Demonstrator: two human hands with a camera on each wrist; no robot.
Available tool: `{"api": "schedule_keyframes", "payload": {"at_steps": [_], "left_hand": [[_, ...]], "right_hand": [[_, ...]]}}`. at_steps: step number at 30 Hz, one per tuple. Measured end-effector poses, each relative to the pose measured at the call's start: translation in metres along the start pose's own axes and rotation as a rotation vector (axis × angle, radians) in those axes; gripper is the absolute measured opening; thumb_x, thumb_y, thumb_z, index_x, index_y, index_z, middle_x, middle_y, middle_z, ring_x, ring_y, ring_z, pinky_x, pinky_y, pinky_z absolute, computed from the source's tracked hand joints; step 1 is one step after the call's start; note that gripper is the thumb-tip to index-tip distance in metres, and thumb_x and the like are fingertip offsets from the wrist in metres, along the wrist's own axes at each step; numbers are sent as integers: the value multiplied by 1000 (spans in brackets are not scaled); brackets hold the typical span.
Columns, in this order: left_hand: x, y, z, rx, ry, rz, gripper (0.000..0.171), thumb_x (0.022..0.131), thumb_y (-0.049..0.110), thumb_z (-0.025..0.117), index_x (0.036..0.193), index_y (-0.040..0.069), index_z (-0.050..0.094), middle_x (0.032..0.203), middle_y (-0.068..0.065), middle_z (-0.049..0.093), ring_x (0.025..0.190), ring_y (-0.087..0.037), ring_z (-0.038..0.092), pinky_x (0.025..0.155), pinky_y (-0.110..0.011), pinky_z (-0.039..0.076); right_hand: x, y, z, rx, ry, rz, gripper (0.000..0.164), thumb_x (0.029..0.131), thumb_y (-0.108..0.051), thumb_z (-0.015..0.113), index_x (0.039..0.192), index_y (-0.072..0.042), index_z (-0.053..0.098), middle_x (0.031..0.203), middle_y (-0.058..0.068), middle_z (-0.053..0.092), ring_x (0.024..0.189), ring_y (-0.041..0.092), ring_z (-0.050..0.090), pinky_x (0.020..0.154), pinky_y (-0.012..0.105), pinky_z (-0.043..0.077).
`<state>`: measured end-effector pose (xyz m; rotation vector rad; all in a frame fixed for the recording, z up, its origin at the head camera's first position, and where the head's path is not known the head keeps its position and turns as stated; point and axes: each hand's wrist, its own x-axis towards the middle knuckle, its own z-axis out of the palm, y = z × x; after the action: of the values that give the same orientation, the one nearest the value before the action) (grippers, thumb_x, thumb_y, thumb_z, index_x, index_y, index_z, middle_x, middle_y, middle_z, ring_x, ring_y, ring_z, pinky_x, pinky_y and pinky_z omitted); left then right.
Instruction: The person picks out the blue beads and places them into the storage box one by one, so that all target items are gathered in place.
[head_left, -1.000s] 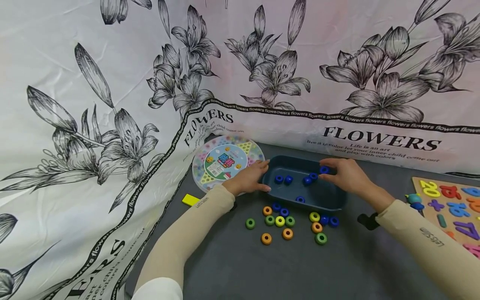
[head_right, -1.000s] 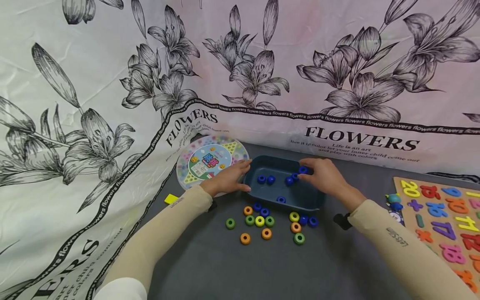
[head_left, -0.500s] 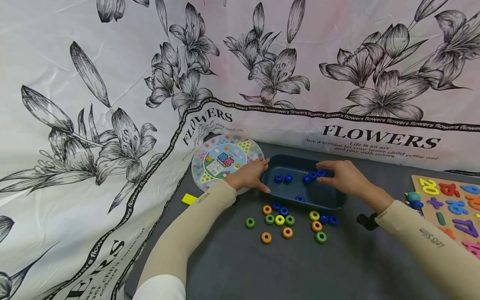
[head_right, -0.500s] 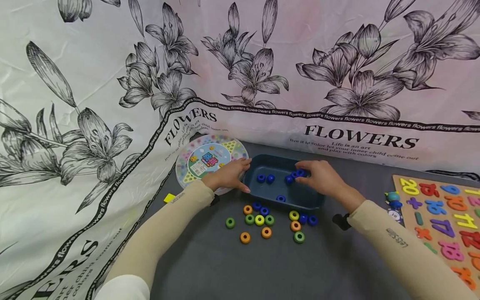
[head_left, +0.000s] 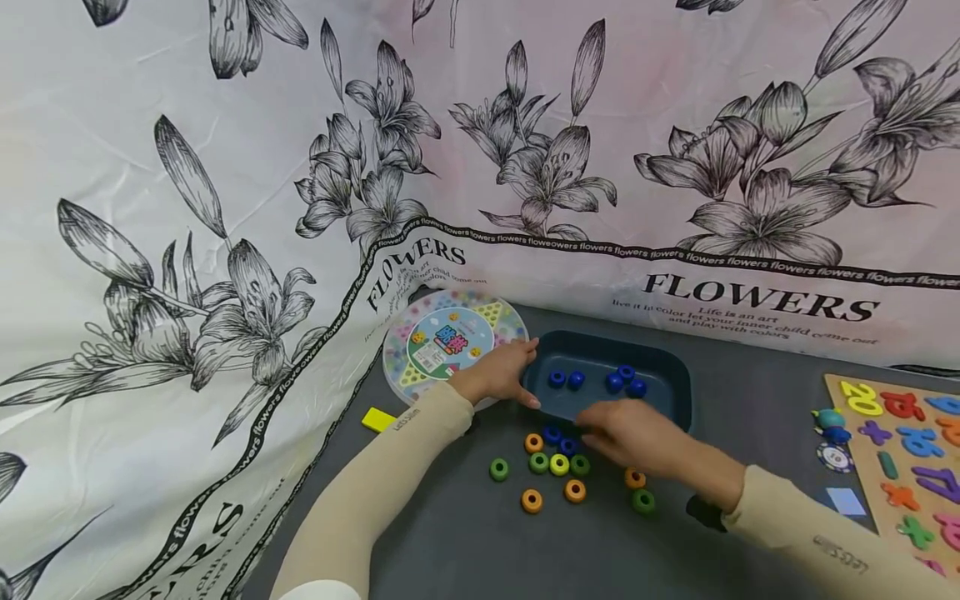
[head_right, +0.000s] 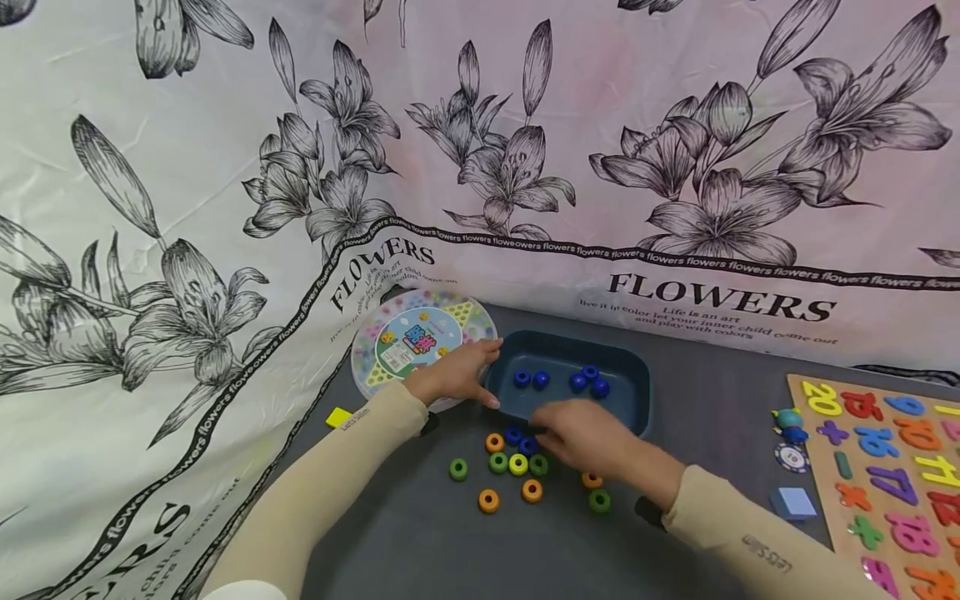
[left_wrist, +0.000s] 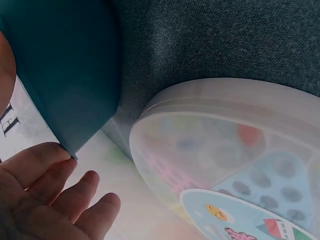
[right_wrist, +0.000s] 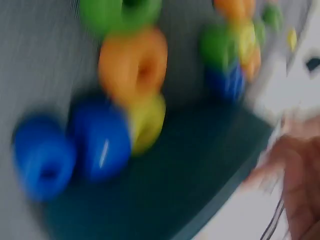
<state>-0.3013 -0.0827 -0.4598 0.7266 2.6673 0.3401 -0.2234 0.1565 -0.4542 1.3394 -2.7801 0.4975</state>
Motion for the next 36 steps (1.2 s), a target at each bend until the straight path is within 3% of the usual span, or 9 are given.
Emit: {"api": "schedule_keyframes", "payload": {"at_steps": [4,9,19,24,27,30,33,36], "left_hand": [[0,-2,0,-21,6,7,91,74,44,75,143,2,33,157,-7,16,144,-25,20,116,-36,23],[1,-5,-1,-31,15,25,91,74,44,75,143,2,33,157,-7,16,143,-24,22,114,-34,26],[1,-6,0,-53,21,7,91,74,43,76,143,2,33,157,-5,16,142,-23,25,113,-33,29],[2,-7,4,-75,23,18,91,74,42,76,144,3,33,157,-6,17,142,-23,24,113,-33,28],[1,-6,4,-96,11,25,92,74,43,76,144,3,31,157,-6,15,143,-23,22,113,-34,28],[1,-8,4,-100,11,18,93,74,44,75,144,4,31,157,-4,14,143,-22,23,113,-33,30],[1,-10,4,-96,26,19,93,74,45,75,144,3,32,157,-4,15,142,-22,24,112,-33,31],[2,-13,5,-105,27,30,93,74,45,75,144,2,32,157,-4,14,142,-22,24,112,-33,30]], "right_hand": [[4,-23,30,-107,-142,121,14,87,-18,63,97,-10,68,69,-4,60,54,4,49,48,21,41],[11,-26,56,-162,-119,268,12,86,-19,62,93,-9,66,57,-2,50,45,7,40,41,23,33],[23,-31,75,-234,-64,326,20,80,-25,71,86,-8,65,67,5,58,46,14,44,40,30,38],[19,-34,80,-289,-17,306,20,78,-28,73,87,-12,64,68,2,57,49,12,46,42,28,40],[13,-40,75,-233,23,249,20,79,-26,71,93,-14,66,72,-2,53,52,7,42,42,22,36],[10,-46,64,-90,62,186,22,81,-23,69,101,-14,67,79,-4,47,55,2,37,43,17,32],[10,-47,52,40,106,172,24,81,-20,70,103,-11,67,87,-4,47,59,0,39,48,15,36],[11,-42,39,86,151,189,27,81,-21,71,106,-10,66,99,-2,55,71,2,50,59,18,46]]}}
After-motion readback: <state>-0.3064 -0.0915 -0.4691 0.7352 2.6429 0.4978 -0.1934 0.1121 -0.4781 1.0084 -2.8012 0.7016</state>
